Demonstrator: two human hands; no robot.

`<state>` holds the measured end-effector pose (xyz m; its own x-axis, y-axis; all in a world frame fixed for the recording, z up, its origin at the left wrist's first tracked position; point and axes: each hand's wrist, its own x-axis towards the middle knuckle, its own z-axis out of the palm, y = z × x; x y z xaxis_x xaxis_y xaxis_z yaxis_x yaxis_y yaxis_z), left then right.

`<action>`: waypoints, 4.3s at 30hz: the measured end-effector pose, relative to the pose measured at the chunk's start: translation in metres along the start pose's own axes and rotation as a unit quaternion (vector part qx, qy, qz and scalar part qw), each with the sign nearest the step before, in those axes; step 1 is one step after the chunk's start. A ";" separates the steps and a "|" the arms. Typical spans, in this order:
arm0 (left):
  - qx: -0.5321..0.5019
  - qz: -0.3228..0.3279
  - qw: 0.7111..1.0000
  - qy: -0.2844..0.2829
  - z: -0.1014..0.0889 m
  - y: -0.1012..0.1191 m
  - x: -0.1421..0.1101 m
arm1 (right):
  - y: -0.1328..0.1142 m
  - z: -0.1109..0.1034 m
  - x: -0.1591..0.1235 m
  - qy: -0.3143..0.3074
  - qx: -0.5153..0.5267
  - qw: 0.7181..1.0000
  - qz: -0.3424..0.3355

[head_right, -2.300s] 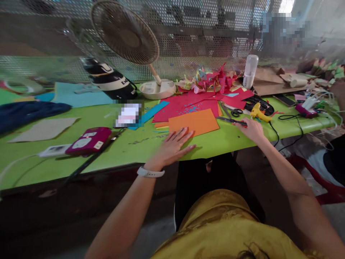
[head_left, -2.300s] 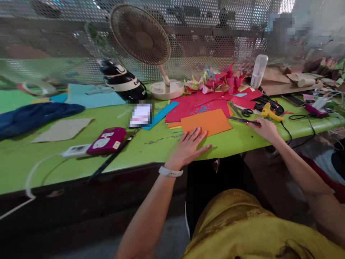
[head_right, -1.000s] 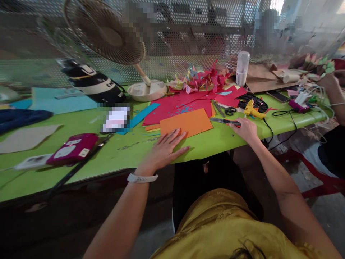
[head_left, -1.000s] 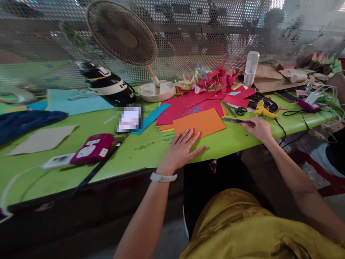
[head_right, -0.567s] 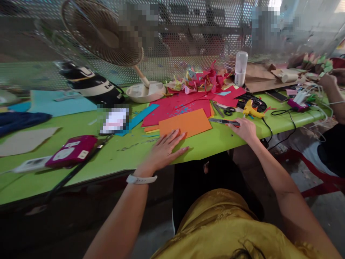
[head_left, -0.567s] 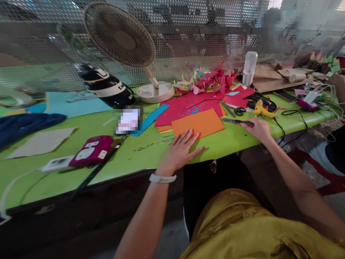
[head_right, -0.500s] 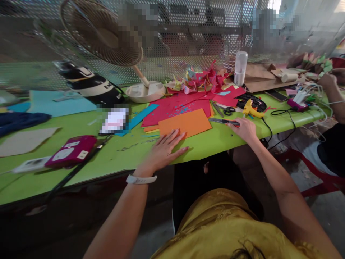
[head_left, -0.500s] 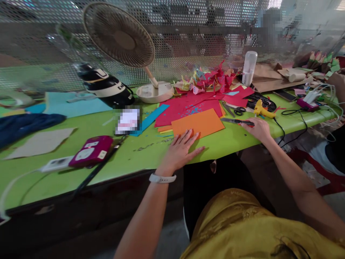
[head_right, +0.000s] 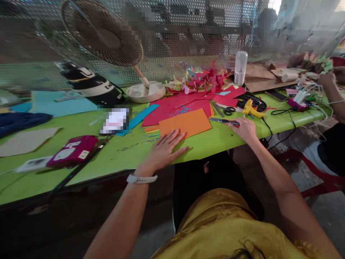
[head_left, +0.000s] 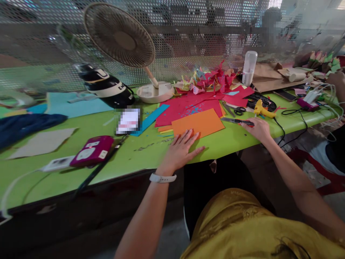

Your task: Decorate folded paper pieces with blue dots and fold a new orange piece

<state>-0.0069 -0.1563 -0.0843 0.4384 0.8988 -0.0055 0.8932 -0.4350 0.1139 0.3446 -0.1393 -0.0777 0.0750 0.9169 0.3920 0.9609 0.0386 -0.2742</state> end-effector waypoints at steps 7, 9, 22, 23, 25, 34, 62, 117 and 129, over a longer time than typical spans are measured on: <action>-0.001 -0.003 1.000 -0.005 -0.001 0.001 0.000 | -0.002 -0.002 0.000 -0.003 -0.004 1.000 0.001; -0.005 -0.006 1.000 -0.006 -0.001 0.001 0.000 | -0.003 -0.003 0.000 -0.006 -0.006 1.000 0.003; -0.004 -0.009 1.000 -0.005 -0.001 0.002 0.001 | -0.002 -0.002 0.001 -0.008 -0.013 1.000 0.006; -0.001 -0.009 1.000 -0.006 -0.002 0.003 0.001 | -0.002 -0.002 0.001 -0.008 -0.014 1.000 0.006; 0.000 -0.010 1.000 -0.008 -0.002 0.003 0.000 | -0.001 -0.002 0.001 -0.008 -0.013 1.000 0.005; -0.006 -0.013 1.000 -0.011 -0.001 0.002 0.001 | 0.002 0.001 0.000 0.015 0.012 1.000 -0.011; -0.001 -0.015 1.000 -0.010 0.001 0.000 0.001 | 0.002 0.003 -0.002 0.022 0.006 1.000 -0.006; 0.013 -0.003 1.000 -0.001 -0.002 0.004 0.001 | 0.026 -0.021 0.000 -0.070 0.050 0.996 0.030; 0.006 -0.009 1.000 -0.011 -0.005 0.006 0.001 | 0.024 -0.023 -0.001 -0.065 0.049 0.996 0.029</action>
<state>-0.0017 -0.1580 -0.0790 0.4244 0.9050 -0.0290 0.9019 -0.4197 0.1019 0.3737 -0.1485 -0.0649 0.0890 0.9621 0.2579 0.9251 0.0161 -0.3793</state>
